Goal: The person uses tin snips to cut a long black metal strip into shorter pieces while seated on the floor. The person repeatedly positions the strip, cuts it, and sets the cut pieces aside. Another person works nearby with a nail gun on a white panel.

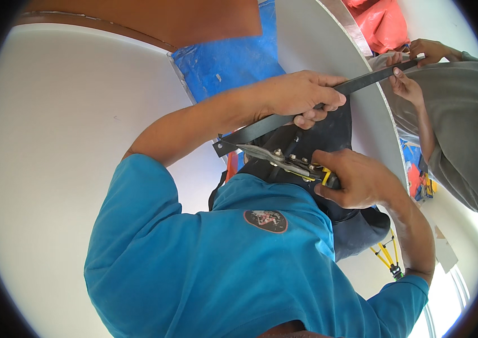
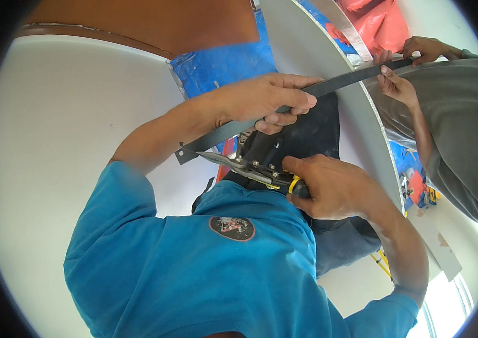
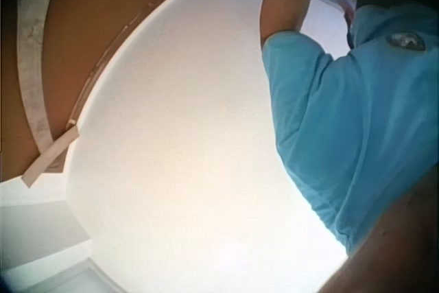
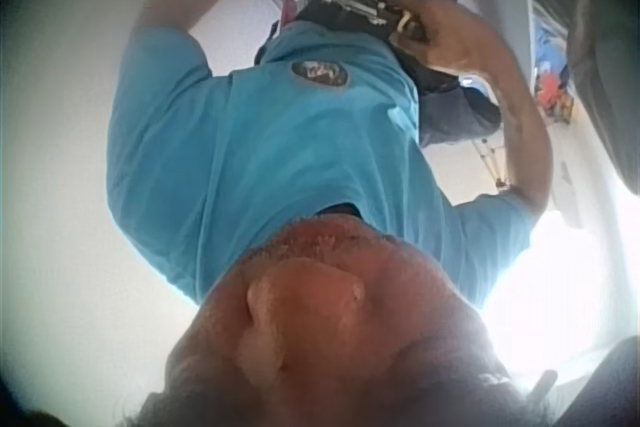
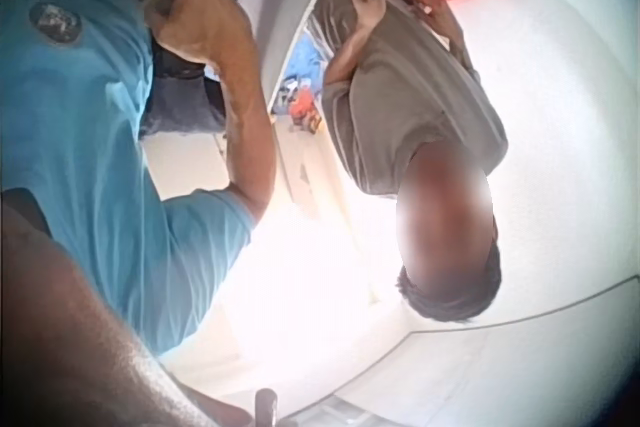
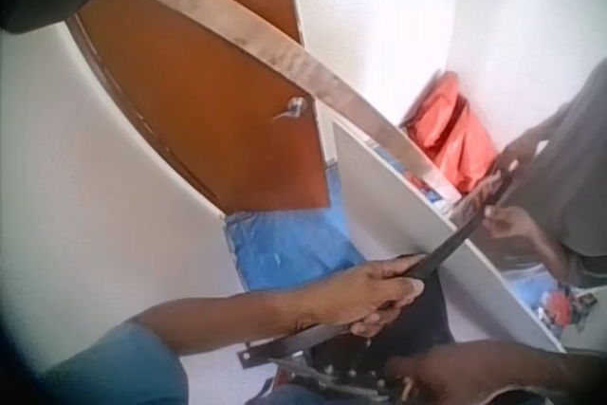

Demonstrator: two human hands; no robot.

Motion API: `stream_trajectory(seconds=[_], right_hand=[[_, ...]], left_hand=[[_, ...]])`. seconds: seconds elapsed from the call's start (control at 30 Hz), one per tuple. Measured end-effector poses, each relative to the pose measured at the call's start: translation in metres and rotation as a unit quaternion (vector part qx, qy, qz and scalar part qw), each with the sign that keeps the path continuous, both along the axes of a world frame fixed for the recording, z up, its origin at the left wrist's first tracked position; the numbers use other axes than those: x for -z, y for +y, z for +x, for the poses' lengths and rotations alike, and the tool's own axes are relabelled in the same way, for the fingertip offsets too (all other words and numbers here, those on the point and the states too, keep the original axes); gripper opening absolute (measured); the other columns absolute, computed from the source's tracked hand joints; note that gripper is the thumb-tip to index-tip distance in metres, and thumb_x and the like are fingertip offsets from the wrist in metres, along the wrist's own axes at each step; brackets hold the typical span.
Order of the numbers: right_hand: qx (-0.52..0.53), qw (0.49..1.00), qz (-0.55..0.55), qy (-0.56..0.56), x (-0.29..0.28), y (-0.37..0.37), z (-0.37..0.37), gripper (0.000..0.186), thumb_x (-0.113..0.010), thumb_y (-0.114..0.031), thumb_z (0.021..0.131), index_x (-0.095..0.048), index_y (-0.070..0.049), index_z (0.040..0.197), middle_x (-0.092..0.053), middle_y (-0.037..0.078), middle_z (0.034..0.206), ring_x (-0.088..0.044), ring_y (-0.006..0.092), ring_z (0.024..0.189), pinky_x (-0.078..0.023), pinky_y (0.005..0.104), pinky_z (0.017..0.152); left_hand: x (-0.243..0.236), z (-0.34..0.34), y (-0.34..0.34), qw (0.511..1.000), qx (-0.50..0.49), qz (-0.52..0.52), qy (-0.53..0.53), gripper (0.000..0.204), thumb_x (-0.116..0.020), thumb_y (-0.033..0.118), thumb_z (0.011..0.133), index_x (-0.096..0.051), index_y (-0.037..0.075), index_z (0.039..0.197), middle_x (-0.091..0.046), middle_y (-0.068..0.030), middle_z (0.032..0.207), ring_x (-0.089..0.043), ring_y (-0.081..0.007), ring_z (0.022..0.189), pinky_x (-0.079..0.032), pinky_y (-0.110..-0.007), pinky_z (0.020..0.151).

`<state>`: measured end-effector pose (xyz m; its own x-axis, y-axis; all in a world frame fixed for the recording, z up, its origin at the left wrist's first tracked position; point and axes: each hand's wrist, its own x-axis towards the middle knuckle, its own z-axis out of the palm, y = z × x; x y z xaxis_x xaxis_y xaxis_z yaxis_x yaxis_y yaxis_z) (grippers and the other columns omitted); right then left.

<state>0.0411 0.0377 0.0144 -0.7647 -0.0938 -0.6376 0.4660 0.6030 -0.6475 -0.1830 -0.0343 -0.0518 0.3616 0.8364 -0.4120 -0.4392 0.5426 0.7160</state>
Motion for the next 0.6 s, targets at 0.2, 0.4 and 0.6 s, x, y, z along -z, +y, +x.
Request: stream_trajectory(seconds=[0.2, 0.4, 0.6], right_hand=[[-0.04, 0.999, -0.022, -0.023, 0.006, 0.012, -0.008, 0.043, -0.081, -0.027, 0.098, -0.063, -0.001, 0.128, -0.077, 0.023, 0.113, -0.074, 0.0479, 0.114, -0.059, 0.0561, 0.095], [-0.003, 0.998, -0.027, 0.049, 0.02, 0.001, 0.002, 0.053, -0.08, -0.031, 0.1, -0.061, -0.002, 0.141, -0.073, 0.021, 0.127, -0.073, 0.0446, 0.12, -0.059, 0.0552, 0.099], [-0.022, 0.997, -0.067, -0.014, 0.026, -0.003, -0.005, 0.06, -0.078, -0.033, 0.101, -0.059, -0.004, 0.15, -0.07, 0.02, 0.139, -0.069, 0.0411, 0.134, -0.057, 0.0542, 0.11]], left_hand=[[-0.003, 0.001, 0.0, 0.999, 0.01, 0.01, 0.048, 0.07, -0.065, 0.02, 0.114, -0.041, 0.012, 0.18, -0.046, 0.0044, 0.078, -0.044, -0.0054, 0.058, -0.037, -0.025, 0.048], [0.001, 0.002, 0.0, 1.0, 0.0, 0.005, -0.031, 0.069, -0.065, 0.019, 0.114, -0.041, 0.012, 0.179, -0.048, 0.004, 0.083, -0.043, -0.0048, 0.058, -0.035, -0.024, 0.046], [0.009, 0.005, -0.006, 0.997, -0.022, -0.011, -0.074, 0.066, -0.063, 0.018, 0.114, -0.043, 0.012, 0.176, -0.048, 0.0045, 0.086, -0.041, -0.0037, 0.058, -0.036, -0.023, 0.045]])
